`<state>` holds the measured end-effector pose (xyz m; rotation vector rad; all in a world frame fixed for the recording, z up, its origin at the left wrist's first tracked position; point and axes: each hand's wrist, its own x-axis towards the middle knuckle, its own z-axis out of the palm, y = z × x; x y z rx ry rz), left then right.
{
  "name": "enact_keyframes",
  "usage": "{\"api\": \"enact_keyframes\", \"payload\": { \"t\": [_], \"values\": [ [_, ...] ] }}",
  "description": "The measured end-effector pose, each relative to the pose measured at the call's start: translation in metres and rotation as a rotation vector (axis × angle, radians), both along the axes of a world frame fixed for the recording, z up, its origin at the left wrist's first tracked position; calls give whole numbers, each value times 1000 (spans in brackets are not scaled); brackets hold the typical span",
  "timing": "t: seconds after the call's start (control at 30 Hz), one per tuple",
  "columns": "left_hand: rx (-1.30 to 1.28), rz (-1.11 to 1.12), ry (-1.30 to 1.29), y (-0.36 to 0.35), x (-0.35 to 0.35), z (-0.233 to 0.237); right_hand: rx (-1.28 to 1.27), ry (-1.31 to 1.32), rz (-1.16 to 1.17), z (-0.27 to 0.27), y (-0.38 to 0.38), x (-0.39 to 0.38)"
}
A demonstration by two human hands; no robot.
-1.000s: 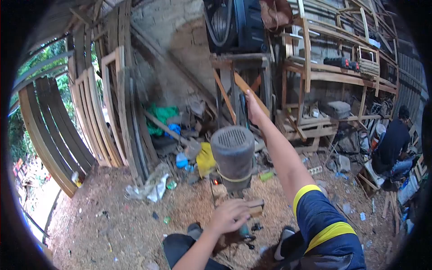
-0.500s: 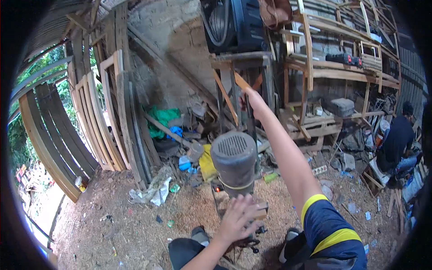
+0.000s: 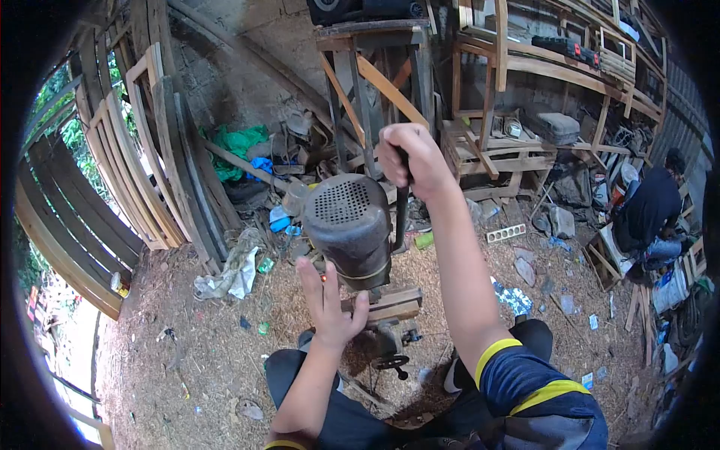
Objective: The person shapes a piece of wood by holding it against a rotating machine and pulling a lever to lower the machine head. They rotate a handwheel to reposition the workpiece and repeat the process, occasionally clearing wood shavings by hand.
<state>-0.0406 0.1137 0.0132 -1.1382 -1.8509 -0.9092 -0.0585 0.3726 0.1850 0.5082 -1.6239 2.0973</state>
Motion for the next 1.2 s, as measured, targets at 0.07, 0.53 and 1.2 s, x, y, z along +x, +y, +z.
{"api": "enact_keyframes", "payload": {
  "t": [0.07,0.53,1.2],
  "values": [
    [24,13,25,4,-3,4,-48,41,-26,-6,-7,8],
    [54,41,49,17,-20,4,83,178,-49,-40,-20,50],
    [35,17,44,27,-20,2,52,313,-84,-57,-23,51]
  ]
}}
